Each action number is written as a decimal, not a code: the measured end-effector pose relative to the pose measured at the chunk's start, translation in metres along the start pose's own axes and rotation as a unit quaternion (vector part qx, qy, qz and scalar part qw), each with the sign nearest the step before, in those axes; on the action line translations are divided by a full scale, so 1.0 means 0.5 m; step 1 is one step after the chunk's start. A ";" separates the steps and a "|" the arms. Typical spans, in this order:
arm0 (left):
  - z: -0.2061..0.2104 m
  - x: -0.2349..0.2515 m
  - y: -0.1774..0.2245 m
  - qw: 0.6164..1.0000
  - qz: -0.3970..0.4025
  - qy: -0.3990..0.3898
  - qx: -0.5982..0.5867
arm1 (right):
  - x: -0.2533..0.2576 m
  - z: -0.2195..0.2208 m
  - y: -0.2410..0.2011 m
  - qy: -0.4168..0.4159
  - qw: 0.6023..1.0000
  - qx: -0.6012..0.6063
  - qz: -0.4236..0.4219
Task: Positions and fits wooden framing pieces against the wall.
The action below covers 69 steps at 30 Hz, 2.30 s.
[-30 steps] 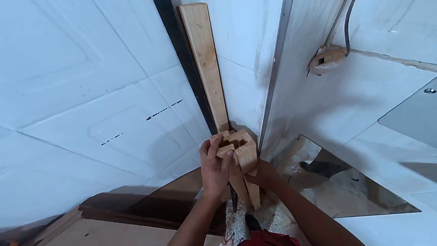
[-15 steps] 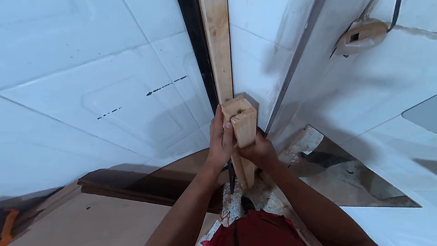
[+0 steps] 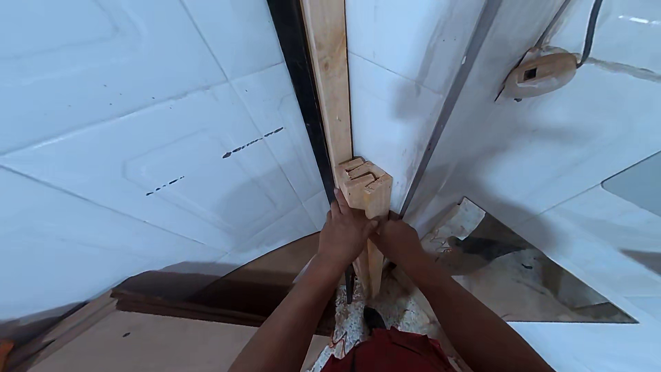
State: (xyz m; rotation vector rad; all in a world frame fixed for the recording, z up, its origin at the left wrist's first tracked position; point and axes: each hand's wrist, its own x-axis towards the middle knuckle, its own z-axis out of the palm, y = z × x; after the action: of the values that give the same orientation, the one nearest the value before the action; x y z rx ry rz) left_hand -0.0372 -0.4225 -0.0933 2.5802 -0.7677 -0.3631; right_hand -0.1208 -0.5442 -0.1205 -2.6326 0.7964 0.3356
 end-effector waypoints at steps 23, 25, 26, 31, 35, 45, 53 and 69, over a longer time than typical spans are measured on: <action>0.081 0.012 -0.028 0.999 -0.023 0.033 -0.023 | 0.055 0.106 0.009 0.151 0.977 0.094 -0.115; 0.071 0.011 -0.028 0.999 -0.019 0.028 -0.029 | 0.041 0.101 0.029 0.091 0.985 0.104 -0.106; 0.067 0.010 -0.026 0.999 -0.020 0.027 -0.028 | 0.033 0.100 0.040 0.065 0.988 0.108 -0.095; 0.061 0.006 -0.023 0.999 -0.033 0.021 -0.026 | -0.014 0.116 0.088 0.052 0.985 0.154 -0.063; 0.055 0.009 -0.024 0.998 -0.047 0.026 -0.021 | -0.046 0.129 0.103 0.045 0.982 0.171 -0.065; 0.050 0.054 -0.005 0.997 -0.069 -0.009 -0.028 | -0.248 0.267 0.226 -0.101 0.983 0.134 0.074; 0.053 0.056 -0.021 0.996 -0.043 -0.005 -0.084 | -0.516 0.474 0.321 -0.171 0.940 0.181 0.234; 0.016 0.044 -0.027 0.996 -0.041 0.010 -0.072 | -0.303 0.410 0.256 -0.182 0.962 0.176 0.099</action>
State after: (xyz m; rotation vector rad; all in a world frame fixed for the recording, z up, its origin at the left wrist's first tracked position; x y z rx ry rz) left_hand -0.0162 -0.4273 -0.1090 2.4802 -0.6055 -0.4015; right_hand -0.3413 -0.4855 -0.2920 -2.0845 0.8970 0.6454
